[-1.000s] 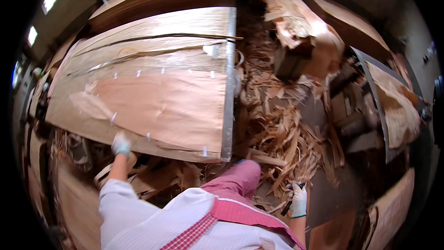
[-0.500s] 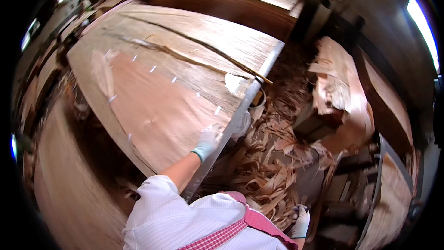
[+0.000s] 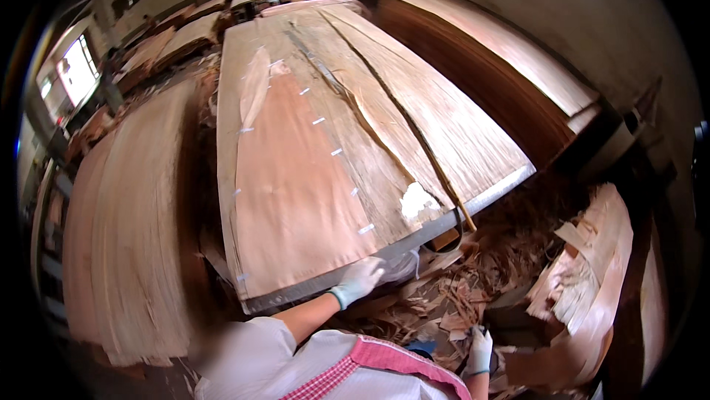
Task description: The person applies thin wood veneer sheets to a large wooden panel, smoothing them by hand and using a utility knife to trim edges and overlaps. They secure the veneer with small white clips and use a long wooden stick to lift and position the sheets. The process involves repeated peeling, aligning, and trimming of veneer layers.
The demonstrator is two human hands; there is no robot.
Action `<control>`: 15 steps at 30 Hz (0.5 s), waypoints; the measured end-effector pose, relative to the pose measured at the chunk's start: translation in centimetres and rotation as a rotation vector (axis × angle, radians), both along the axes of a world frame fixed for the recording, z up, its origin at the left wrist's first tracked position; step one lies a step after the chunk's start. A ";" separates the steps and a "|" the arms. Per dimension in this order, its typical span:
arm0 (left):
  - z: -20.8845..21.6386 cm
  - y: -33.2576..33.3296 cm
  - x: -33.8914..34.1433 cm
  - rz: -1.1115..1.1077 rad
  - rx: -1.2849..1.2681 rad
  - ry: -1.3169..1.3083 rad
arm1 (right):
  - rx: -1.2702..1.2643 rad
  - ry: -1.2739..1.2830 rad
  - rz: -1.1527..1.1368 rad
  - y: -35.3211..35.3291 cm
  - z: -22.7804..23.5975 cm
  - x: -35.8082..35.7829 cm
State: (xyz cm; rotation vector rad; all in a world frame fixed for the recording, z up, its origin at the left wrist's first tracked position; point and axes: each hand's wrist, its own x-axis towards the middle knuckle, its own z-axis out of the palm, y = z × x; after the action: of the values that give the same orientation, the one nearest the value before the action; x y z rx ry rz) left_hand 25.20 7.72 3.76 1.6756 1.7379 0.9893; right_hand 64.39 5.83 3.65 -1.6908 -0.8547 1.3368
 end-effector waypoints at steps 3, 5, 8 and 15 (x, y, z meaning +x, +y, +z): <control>-1.7 -1.2 0.8 0.224 -0.038 0.059 | 0.165 -0.074 0.286 10.1 0.2 0.3; -1.7 -1.6 2.8 0.357 0.023 0.012 | 0.214 -0.083 0.419 16.3 -1.3 0.5; -0.4 -1.4 7.7 0.418 -0.089 -0.200 | 0.338 -0.321 0.560 24.9 -2.8 -1.1; 1.5 3.4 13.8 0.336 -0.156 -0.310 | 0.300 -0.864 0.975 34.7 -2.5 -8.9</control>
State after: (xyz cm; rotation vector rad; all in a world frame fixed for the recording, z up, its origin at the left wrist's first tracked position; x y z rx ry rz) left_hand 38.98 11.15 5.28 1.0877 1.8591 1.1557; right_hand 55.49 40.56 1.15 -1.6243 -2.4654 0.8648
